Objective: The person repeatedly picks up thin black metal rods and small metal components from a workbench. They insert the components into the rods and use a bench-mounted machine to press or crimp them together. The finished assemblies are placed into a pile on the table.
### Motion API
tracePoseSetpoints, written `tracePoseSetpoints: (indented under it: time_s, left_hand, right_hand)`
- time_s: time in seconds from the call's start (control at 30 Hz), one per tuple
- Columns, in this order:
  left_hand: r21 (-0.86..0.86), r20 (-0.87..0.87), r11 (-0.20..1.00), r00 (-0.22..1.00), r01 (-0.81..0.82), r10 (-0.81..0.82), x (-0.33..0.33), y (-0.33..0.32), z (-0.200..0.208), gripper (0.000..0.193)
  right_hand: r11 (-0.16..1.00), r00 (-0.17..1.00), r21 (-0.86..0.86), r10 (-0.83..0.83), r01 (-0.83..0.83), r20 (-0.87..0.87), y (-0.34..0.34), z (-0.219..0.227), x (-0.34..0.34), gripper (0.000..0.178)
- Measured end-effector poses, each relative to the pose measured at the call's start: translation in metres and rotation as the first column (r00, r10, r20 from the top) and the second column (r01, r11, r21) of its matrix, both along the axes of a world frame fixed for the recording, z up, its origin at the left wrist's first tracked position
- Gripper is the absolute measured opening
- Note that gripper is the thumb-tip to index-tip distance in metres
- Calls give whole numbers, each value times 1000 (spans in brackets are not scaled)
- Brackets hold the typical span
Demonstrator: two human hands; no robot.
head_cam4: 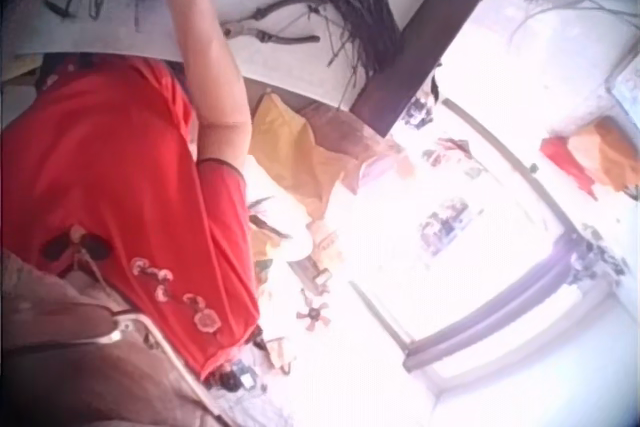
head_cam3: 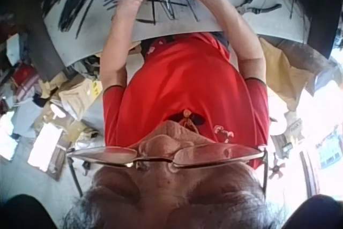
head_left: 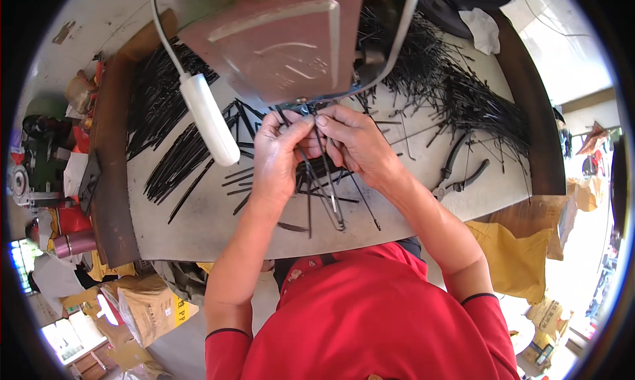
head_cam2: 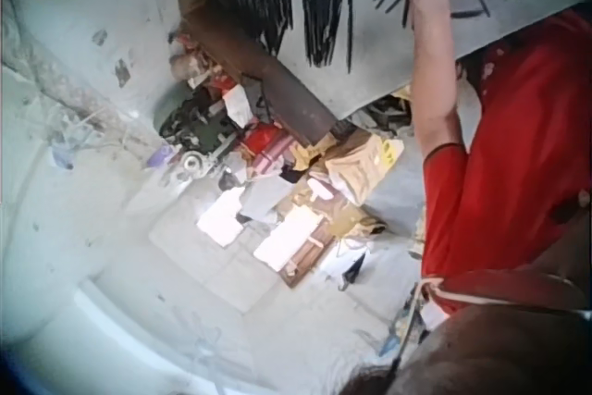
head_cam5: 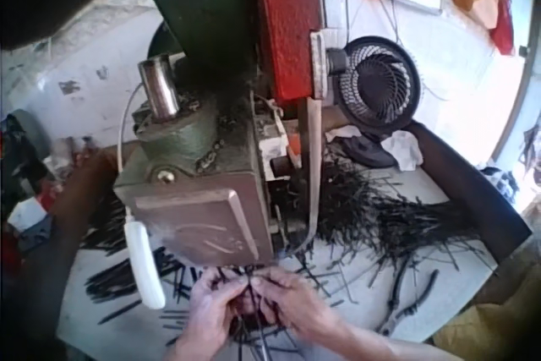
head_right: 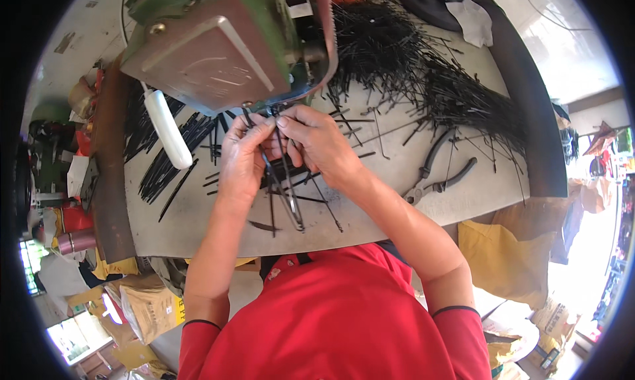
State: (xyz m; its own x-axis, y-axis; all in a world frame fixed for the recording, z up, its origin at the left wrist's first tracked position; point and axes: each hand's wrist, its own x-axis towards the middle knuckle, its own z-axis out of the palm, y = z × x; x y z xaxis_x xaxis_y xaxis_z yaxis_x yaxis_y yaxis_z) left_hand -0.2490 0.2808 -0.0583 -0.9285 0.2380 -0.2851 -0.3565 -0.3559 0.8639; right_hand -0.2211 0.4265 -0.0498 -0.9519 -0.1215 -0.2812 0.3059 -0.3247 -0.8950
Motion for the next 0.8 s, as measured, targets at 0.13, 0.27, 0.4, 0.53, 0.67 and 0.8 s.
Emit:
tracePoseSetpoints:
  time_s: [0.13, 0.27, 0.4, 0.53, 0.67, 0.8]
  left_hand:
    - [-23, -7, 1000, 1000, -5, 4, -3, -3, 1, 17]
    - [-62, 2, 993, 994, -105, 105, 5, 2, 4, 15]
    - [-116, -2, 993, 1000, -7, 6, 8, -10, 16, 15]
    - [-366, -154, 903, 972, -224, 179, 17, -72, 44, 28]
    - [-754, -404, 518, 907, -403, 117, 18, -195, 46, 38]
    - [-769, -557, 376, 831, -517, 4, 34, -205, 32, 42]
  right_hand:
    - [1000, 1000, -14, 17, -17, 3, -1, -2, -1, 19]
    - [999, 1000, 31, -8, 8, -13, -6, 2, 2, 22]
    - [927, 993, 373, 59, -18, -98, -5, 20, 21, 23]
    - [608, 914, 753, 108, 250, -391, 36, 8, 64, 17]
    - [53, 928, 955, 226, 293, -297, 86, 21, 125, 17]
    - [-50, 872, 926, 360, 373, -332, 100, 4, 165, 29]
